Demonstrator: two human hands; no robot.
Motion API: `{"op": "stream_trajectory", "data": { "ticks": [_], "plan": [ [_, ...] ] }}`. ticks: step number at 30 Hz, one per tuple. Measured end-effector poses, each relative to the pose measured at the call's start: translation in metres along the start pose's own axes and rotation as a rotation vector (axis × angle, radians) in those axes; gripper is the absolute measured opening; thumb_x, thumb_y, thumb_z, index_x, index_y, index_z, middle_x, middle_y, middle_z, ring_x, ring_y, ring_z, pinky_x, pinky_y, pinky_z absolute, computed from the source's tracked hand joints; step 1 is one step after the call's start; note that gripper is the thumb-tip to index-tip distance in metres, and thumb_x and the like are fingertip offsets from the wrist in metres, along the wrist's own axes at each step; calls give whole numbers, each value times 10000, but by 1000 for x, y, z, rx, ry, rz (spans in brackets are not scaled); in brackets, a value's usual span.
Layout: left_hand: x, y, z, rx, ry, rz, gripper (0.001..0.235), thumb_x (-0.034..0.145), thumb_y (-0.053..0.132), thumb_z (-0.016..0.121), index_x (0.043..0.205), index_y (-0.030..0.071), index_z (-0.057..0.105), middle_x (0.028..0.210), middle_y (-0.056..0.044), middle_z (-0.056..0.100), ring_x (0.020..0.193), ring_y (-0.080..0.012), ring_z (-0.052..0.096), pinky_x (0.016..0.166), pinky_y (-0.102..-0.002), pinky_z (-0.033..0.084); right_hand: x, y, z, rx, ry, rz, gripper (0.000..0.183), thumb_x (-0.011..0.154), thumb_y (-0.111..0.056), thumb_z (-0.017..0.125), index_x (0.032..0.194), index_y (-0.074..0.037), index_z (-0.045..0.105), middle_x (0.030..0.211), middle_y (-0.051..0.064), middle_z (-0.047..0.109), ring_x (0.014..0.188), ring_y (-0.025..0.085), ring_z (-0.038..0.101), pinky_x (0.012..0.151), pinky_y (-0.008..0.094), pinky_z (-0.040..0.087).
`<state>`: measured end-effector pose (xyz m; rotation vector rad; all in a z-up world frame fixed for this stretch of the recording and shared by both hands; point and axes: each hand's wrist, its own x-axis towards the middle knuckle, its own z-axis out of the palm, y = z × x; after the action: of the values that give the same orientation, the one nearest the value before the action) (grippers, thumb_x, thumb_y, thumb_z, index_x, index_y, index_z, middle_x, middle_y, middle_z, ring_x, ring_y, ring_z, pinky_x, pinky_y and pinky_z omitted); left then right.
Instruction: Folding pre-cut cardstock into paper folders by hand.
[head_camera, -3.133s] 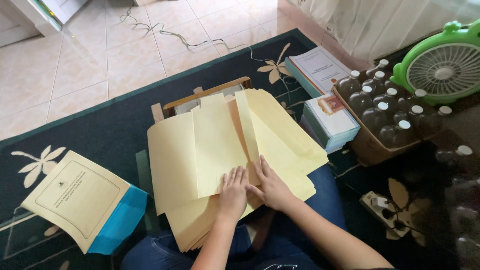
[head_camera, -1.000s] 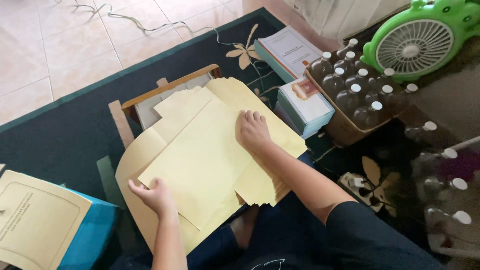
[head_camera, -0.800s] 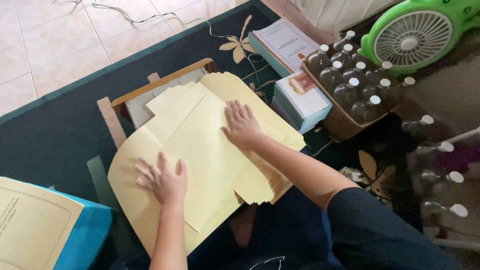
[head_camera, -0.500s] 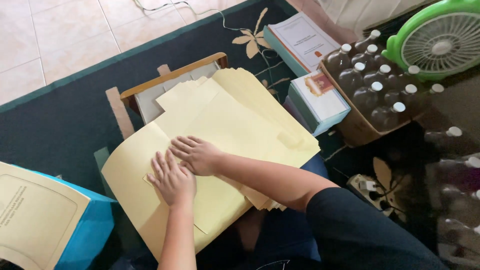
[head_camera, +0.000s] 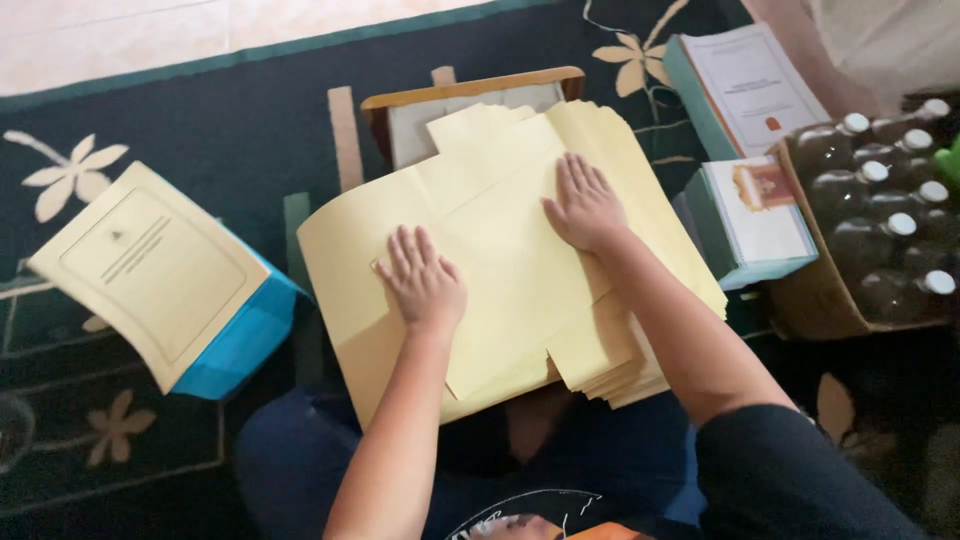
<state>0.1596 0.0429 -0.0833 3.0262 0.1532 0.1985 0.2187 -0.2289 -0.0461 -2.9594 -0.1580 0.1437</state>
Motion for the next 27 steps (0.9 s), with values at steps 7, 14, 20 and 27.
{"op": "stream_trajectory", "data": {
  "ticks": [7,14,20,27],
  "plan": [
    [-1,-1,-9,-54,-110,35,653,1030,343,323,1637,107,279,1727,-165,157,1604,-361,83,1226,-655,72,-81,5,2,-33,-8,129,870,1026,-618,201,1656,-18,173,1730,202,141,1608,326,116,1295,440,147],
    [-106,-18,-41,-37,-199,346,753,971,617,416,1625,257,319,1700,-220,198,1587,-428,127,1204,-707,120,-110,19,25,-26,-7,283,928,1009,-723,232,1661,-63,222,1687,202,262,1561,373,237,1208,531,293],
    [-144,-43,-28,-394,3,532,889,797,516,779,1526,127,451,1635,-300,251,1527,-518,153,1168,-722,154,-137,29,12,-30,193,430,788,963,-530,569,1499,34,448,1349,360,566,1264,515,501,1014,602,385],
    [-141,-50,-38,-389,33,587,749,773,453,806,1393,104,572,1521,-230,465,1456,-421,383,1135,-687,300,-133,98,-36,1321,211,229,312,1096,-137,529,1386,-51,607,1126,74,633,884,109,580,750,199,478]
  ]
}}
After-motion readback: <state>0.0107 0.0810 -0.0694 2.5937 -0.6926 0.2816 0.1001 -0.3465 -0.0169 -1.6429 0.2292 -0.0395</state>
